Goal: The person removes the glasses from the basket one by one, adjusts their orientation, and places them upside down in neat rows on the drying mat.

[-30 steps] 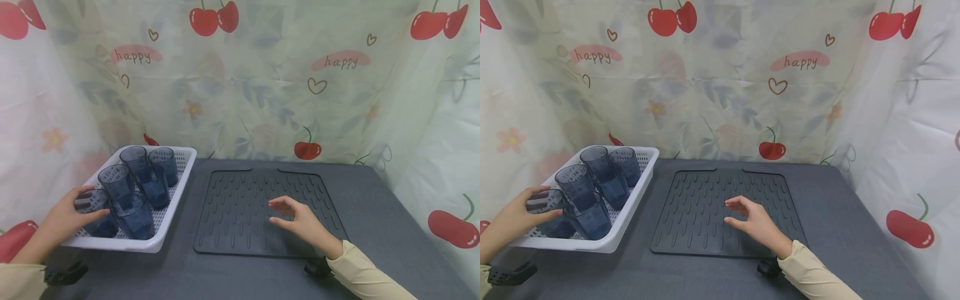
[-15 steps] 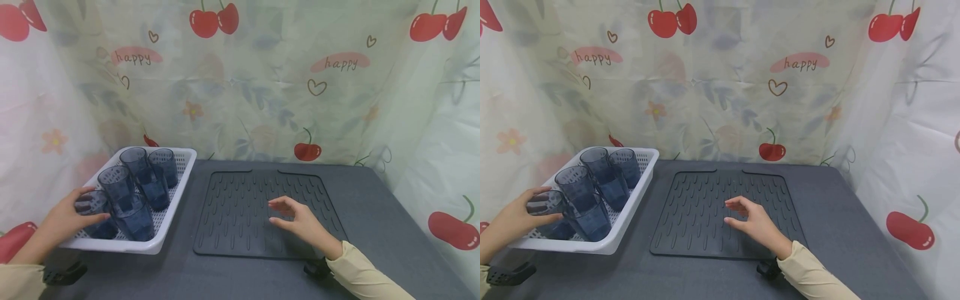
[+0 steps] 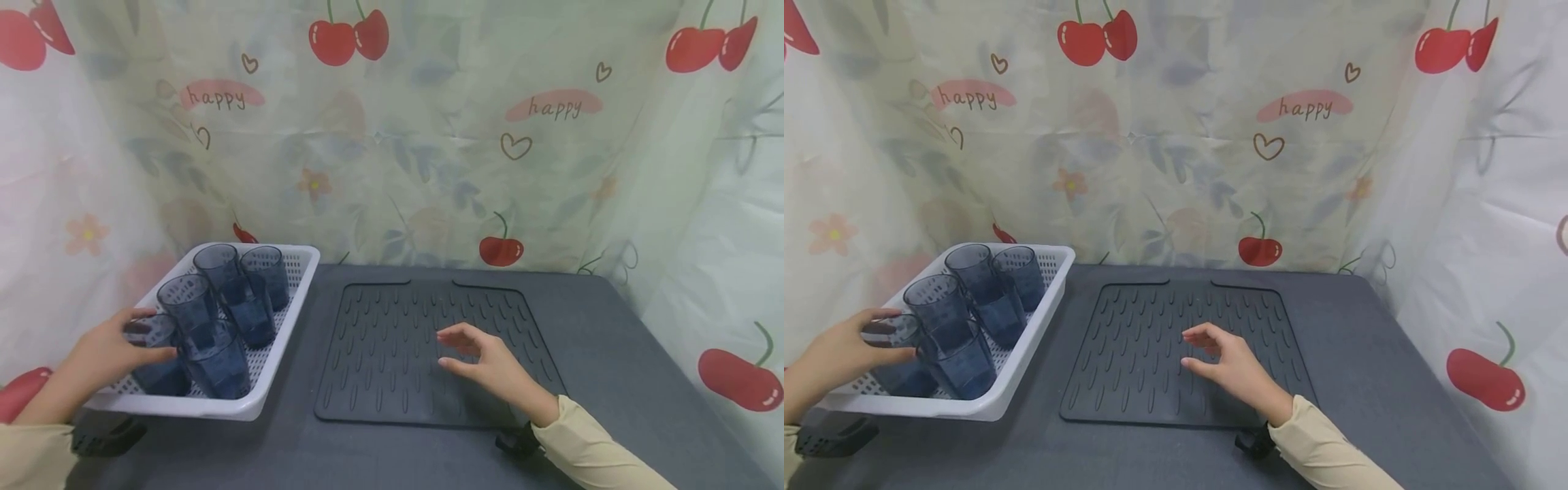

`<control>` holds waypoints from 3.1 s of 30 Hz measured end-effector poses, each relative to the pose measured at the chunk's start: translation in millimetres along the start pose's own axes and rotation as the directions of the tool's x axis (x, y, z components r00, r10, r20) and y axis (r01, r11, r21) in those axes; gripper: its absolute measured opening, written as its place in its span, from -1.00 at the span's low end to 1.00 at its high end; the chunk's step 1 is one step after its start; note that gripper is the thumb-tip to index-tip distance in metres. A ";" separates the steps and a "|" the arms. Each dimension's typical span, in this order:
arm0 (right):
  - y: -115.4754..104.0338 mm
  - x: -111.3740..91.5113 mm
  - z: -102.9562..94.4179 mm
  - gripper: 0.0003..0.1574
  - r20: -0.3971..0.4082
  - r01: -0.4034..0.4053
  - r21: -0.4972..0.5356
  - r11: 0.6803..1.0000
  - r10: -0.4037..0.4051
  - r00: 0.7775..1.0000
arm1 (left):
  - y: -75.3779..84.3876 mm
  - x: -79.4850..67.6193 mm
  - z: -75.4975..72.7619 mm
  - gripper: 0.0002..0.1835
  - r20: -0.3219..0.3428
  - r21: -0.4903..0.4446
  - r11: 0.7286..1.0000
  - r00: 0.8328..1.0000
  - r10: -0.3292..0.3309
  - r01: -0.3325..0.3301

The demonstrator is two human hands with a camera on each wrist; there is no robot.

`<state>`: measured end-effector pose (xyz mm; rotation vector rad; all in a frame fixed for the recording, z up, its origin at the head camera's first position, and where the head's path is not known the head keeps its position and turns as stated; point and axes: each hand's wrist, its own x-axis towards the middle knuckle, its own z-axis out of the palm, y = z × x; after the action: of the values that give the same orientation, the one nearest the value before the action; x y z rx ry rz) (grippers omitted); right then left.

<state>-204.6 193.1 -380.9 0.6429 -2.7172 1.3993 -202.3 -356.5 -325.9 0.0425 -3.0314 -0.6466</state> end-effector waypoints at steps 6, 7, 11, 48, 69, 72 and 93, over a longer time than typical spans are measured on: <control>-1.4 -0.6 -0.4 -0.48 0.002 -0.009 0.010 1.000 0.009 1.000 | 5.5 -0.2 -5.6 0.01 0.019 0.035 0.999 0.999 -0.028 0.028; -1.6 -0.7 -0.6 -0.48 0.001 -0.013 0.011 1.000 0.013 1.000 | 6.0 -0.8 -7.0 0.01 0.016 0.037 0.999 1.000 -0.026 0.025; -1.7 -0.4 -0.9 -0.52 0.003 -0.022 0.021 1.000 0.022 1.000 | 7.8 -3.3 -14.9 0.04 -0.012 0.053 0.998 1.000 -0.016 0.017; 2.5 1.5 -1.8 -0.65 -0.006 0.000 0.003 1.000 0.000 1.000 | 100.3 -37.9 -81.3 -0.04 -0.382 -0.286 0.958 0.914 -0.134 0.021; -9.9 3.5 -5.9 -0.34 -0.047 0.066 0.029 0.997 -0.064 0.997 | 152.0 -43.2 -52.6 -0.20 -0.424 -0.417 0.892 0.905 -0.020 -0.176; -12.9 3.9 -7.0 -0.32 -0.056 0.083 0.030 0.996 -0.081 0.995 | 157.6 -42.6 -44.9 -0.22 -0.416 -0.453 0.866 0.909 0.005 -0.212; -30.2 13.6 -18.0 -0.34 -0.108 0.168 0.067 0.984 -0.160 0.981 | 199.5 -34.3 10.4 -0.26 -0.368 -0.650 0.690 0.926 0.081 -0.319</control>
<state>-209.0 187.0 -344.0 0.7578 -2.4812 1.4585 -172.2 -169.1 -255.1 -0.1971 -2.2488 -1.5481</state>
